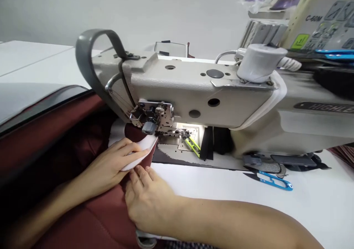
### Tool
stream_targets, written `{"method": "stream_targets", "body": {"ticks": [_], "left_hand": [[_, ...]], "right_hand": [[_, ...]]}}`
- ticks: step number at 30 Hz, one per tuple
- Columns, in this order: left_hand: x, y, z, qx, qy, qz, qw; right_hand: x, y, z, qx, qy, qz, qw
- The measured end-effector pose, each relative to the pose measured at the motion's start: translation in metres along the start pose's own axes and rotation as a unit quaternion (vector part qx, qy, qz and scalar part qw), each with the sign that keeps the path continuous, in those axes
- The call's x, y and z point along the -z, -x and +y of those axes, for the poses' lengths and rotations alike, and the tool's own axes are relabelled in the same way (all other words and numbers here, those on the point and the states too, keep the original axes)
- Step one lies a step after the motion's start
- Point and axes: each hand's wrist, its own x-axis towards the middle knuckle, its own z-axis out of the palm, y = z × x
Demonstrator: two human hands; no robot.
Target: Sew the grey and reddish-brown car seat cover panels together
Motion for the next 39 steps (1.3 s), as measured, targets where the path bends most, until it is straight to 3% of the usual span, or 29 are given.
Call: {"method": "stream_targets", "body": {"ticks": [6, 12, 19, 25, 34, 39], "left_hand": [[0.004, -0.008, -0.004, -0.034, -0.01, -0.058, 0.998], [0.006, -0.029, -0.012, -0.047, -0.015, -0.048, 0.998], [0.007, -0.044, -0.018, -0.066, -0.046, -0.032, 0.996], [0.001, -0.036, -0.013, -0.018, 0.052, -0.013, 0.998], [-0.001, -0.045, -0.022, -0.002, 0.054, 0.007, 0.999], [0.006, -0.053, -0.027, 0.002, 0.104, -0.032, 0.994]], "right_hand": [[0.001, 0.0, 0.01, -0.003, -0.026, -0.008, 1.0], [0.003, -0.002, 0.023, -0.023, -0.026, -0.03, 0.999], [-0.003, -0.006, 0.035, -0.045, -0.034, -0.013, 0.998], [-0.005, -0.007, 0.034, -0.049, -0.023, -0.001, 0.999], [-0.013, -0.016, 0.045, -0.087, -0.061, 0.002, 0.994], [-0.006, -0.018, 0.049, -0.109, -0.044, 0.023, 0.993]]}}
